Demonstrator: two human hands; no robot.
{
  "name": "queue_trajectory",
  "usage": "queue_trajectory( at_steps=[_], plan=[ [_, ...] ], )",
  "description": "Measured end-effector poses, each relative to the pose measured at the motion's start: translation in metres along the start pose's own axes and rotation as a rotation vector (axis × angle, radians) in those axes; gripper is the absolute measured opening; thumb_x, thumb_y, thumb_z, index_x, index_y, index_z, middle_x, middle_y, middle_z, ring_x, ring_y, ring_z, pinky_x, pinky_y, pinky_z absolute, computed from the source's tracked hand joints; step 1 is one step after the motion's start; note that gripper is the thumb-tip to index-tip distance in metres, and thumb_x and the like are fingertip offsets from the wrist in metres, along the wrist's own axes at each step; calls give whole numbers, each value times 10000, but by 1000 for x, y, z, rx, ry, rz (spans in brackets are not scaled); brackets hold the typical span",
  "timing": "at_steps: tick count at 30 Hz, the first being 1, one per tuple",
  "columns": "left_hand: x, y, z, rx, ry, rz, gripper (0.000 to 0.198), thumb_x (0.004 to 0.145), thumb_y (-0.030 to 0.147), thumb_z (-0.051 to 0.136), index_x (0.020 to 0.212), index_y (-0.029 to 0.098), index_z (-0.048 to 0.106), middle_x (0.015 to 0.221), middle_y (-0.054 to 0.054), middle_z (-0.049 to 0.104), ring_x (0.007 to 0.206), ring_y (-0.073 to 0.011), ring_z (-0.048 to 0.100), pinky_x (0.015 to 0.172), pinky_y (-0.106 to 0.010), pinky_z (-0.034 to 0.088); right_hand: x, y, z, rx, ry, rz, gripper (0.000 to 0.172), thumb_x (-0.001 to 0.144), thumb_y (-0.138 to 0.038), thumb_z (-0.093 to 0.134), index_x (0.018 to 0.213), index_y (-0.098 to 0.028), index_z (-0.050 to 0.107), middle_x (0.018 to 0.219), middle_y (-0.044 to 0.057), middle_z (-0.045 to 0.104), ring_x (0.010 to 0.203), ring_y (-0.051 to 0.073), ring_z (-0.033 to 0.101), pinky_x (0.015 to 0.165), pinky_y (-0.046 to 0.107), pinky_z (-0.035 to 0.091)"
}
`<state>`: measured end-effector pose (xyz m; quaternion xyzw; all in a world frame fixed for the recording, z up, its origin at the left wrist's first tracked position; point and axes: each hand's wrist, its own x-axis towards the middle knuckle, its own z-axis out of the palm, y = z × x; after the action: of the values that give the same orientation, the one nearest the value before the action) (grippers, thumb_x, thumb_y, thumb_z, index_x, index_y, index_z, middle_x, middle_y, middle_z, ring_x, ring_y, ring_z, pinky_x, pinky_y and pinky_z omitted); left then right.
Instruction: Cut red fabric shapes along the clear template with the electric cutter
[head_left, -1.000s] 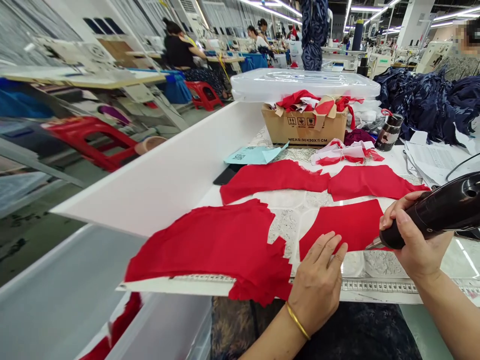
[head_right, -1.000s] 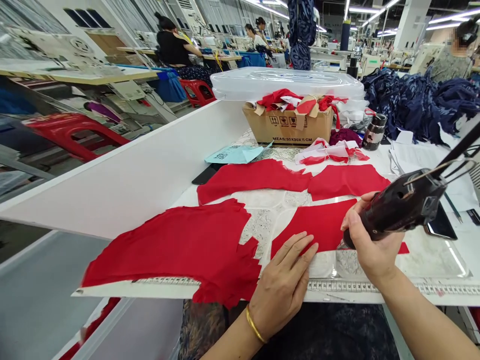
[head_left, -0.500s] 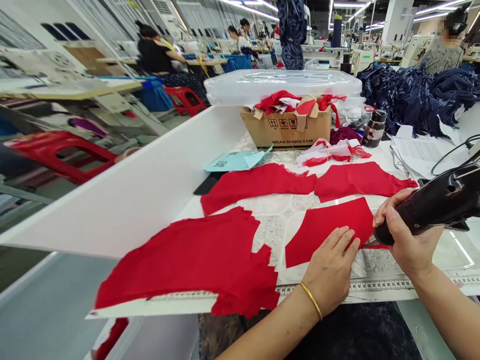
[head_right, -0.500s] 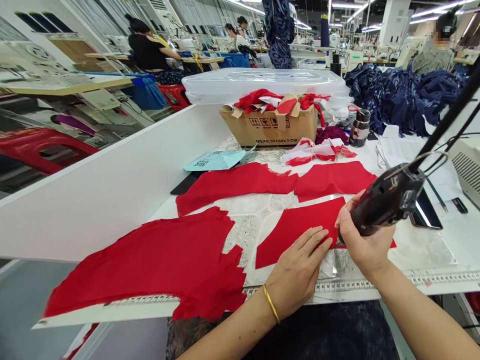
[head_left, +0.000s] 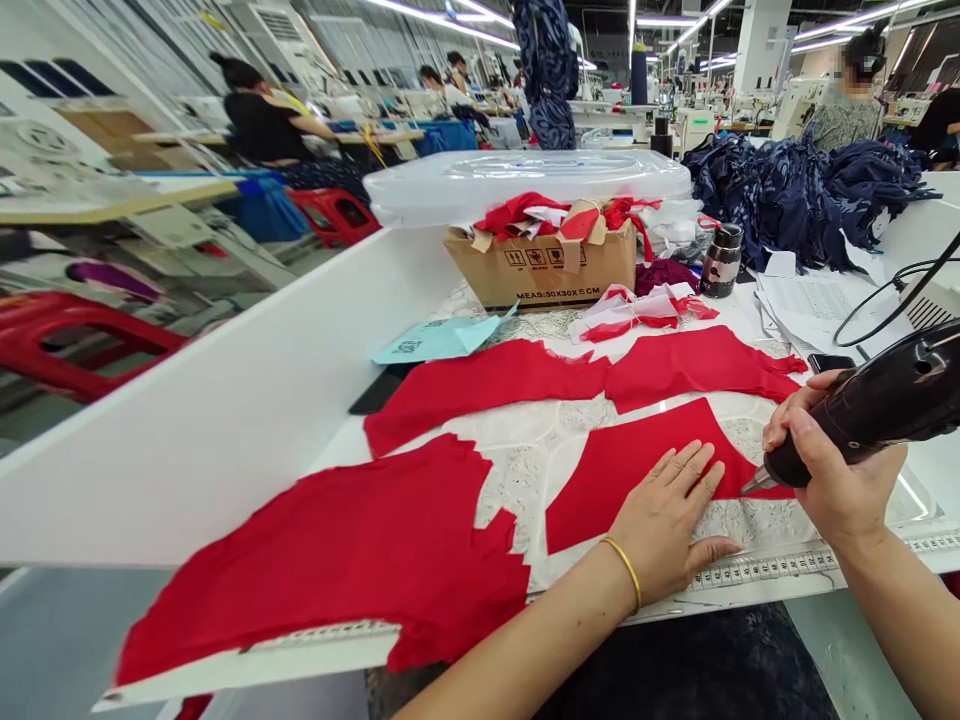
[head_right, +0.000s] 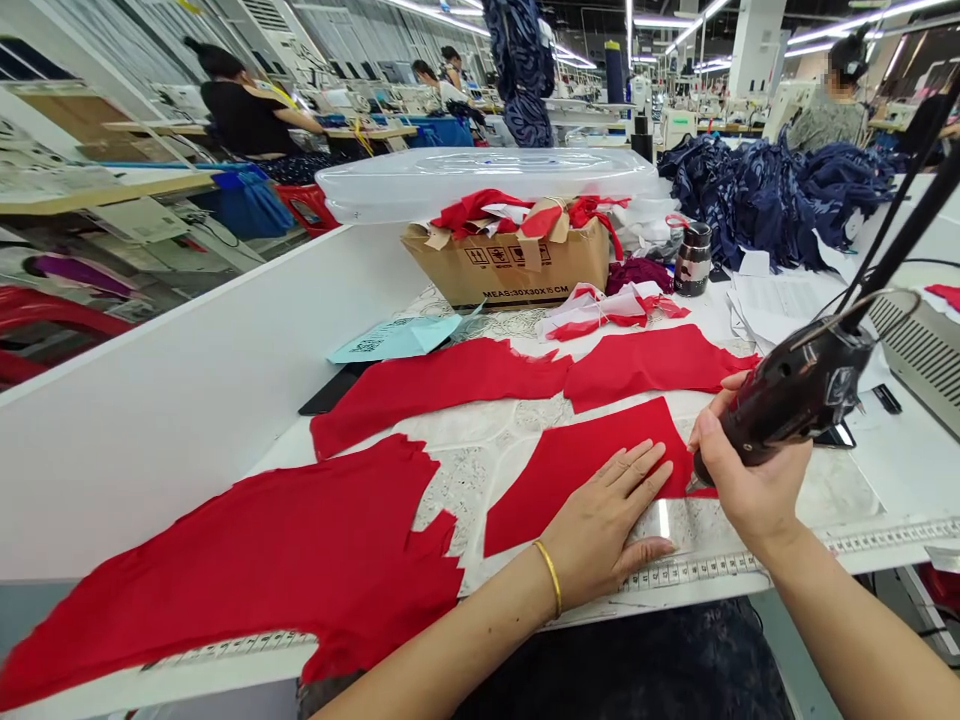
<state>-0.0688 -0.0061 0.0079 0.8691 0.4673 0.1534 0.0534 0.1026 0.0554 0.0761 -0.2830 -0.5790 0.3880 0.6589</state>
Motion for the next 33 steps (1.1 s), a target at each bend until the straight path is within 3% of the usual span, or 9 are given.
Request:
queue_trajectory(
  at_steps=[6,14,19,25,33],
  plan=[
    [1,-1,1,6,-8,7,794,1025,712,374,1507,87,466,1594,-212,447,1525,-320,366,1228,-481,365,-3,0,3,-7,21,44,290,840,-251,739,1052,-246,542,662,-70,626,518,149,623,529,307,522],
    [1,-2,1,20,2,25,789,1027,709,369,1501,87,471,1587,-210,457,1512,-327,389,1213,-500,385,-4,4,4,-60,44,33,214,828,-248,733,955,-233,560,659,-63,613,544,145,613,559,316,522],
    [3,5,0,30,28,83,766,1012,700,438,1503,114,479,1575,-197,481,1502,-315,410,1228,-487,362,-2,-1,-9,-40,49,14,258,858,-247,728,1065,-241,574,667,-60,626,534,149,617,553,316,519],
    [9,11,3,27,3,121,738,998,689,495,1502,150,489,1579,-181,481,1497,-298,420,1227,-463,364,2,-2,-29,-82,66,-9,229,852,-287,758,1031,-234,625,652,-53,621,528,147,607,534,308,516],
    [10,9,9,29,-15,109,757,991,702,497,1508,148,476,1584,-190,470,1492,-314,428,1219,-476,375,0,-1,-31,-116,82,2,253,840,-309,760,1029,-231,613,662,-49,624,528,148,607,538,314,523]
  ],
)
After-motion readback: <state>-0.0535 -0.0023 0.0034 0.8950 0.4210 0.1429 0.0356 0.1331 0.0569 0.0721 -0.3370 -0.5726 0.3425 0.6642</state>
